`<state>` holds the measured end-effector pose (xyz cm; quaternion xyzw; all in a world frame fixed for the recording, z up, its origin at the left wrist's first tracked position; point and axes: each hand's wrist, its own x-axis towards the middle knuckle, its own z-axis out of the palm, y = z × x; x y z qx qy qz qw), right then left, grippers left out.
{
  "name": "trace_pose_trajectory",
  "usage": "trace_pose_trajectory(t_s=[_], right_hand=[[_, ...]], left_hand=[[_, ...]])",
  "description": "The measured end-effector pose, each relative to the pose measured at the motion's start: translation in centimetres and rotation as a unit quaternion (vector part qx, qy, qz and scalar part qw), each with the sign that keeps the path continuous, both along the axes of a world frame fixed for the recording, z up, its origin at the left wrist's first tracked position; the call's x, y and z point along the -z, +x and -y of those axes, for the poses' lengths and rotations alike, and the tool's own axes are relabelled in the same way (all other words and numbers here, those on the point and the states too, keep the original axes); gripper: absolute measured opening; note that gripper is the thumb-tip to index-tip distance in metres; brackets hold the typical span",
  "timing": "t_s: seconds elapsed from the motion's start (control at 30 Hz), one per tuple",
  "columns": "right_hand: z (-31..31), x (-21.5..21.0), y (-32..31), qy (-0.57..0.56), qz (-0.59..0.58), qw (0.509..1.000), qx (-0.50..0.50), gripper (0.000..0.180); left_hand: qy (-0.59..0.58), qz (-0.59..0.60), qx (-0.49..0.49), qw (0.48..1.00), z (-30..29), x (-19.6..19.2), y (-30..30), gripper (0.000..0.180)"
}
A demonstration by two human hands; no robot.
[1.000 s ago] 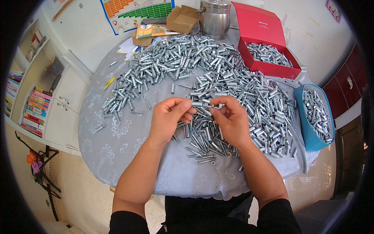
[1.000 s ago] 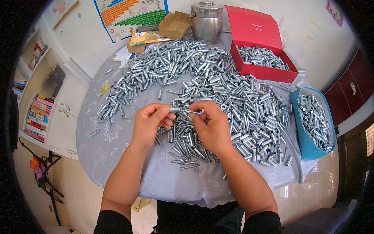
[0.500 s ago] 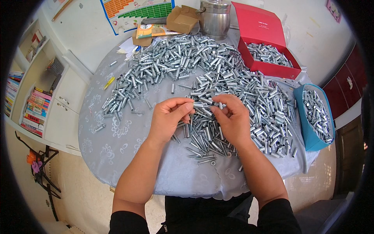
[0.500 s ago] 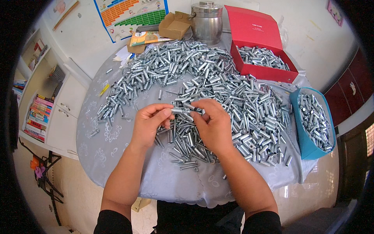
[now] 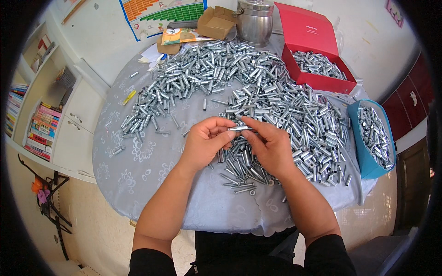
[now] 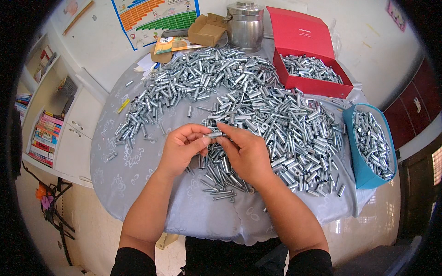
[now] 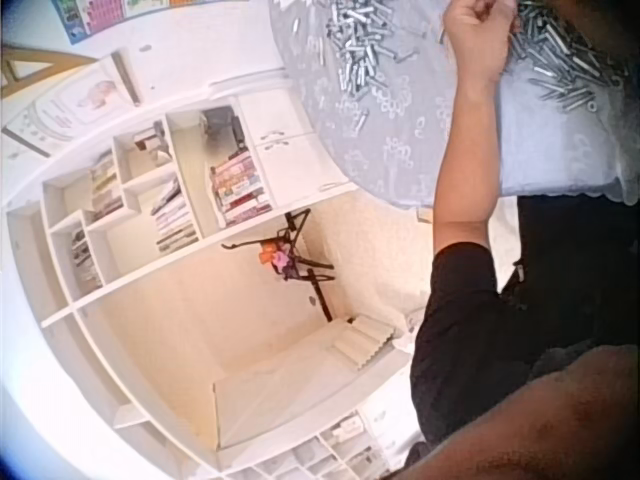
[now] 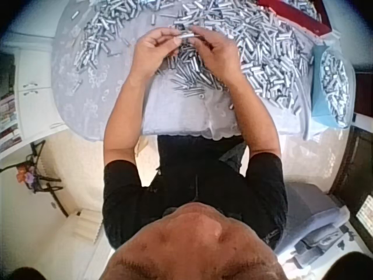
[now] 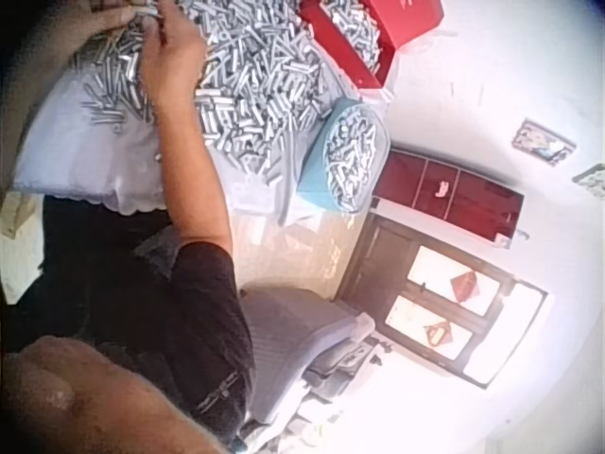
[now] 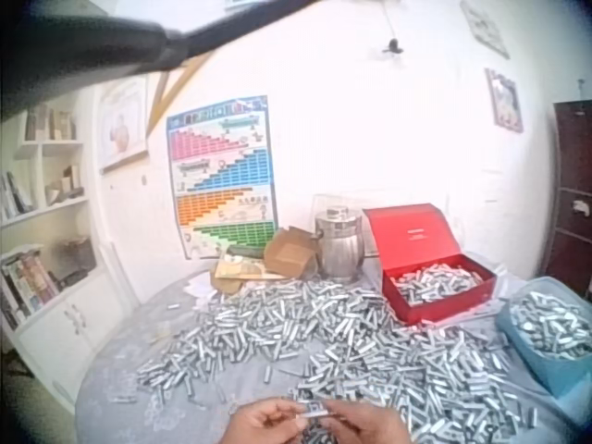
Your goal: The person sits at a table covered with a large pile of metal fasteners and washers. They repeatedly pick up individual fasteners and washers, insert the washers into the fasteners, and place the assembled units back onto the table.
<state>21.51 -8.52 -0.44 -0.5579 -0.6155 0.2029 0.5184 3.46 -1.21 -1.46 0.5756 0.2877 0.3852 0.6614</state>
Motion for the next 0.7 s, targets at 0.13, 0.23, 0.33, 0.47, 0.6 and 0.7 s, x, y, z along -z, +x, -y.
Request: trace_pose_trajectory(t_s=[0.13, 0.23, 0.33, 0.47, 0.6, 0.7], right_hand=[[0.1, -0.7, 0.1, 0.01, 0.046, 0.999, 0.004, 0.019], [-0.1, -0.6, 0.1, 0.018, 0.049, 0.999, 0.0, 0.018], [-0.1, -0.5, 0.3, 0.009, 0.036, 0.999, 0.023, 0.018], [-0.5, -0.1, 1.4, -0.013, -0.045, 0.994, 0.095, 0.018], [-0.7, 0.0, 1.3, 0.011, -0.038, 0.992, 0.122, 0.019], [-0.6, -0.1, 1.2, 0.05, -0.006, 0.99, 0.131, 0.02]], left_hand=[[0.004, -0.019, -0.022, 1.0, 0.0, -0.2, 0.1, 0.017], [0.01, -0.008, -0.022, 1.0, -0.1, -0.1, -0.2, 0.015], [0.022, -0.064, -0.06, 0.996, -0.3, -0.6, -0.5, 0.012], [0.041, -0.039, -0.136, 0.989, -1.5, -0.7, -1.3, 0.014], [0.106, -0.096, -0.13, 0.981, -1.7, -0.4, -1.7, 0.014], [0.143, -0.141, -0.186, 0.962, -1.6, -0.6, -1.9, 0.013]])
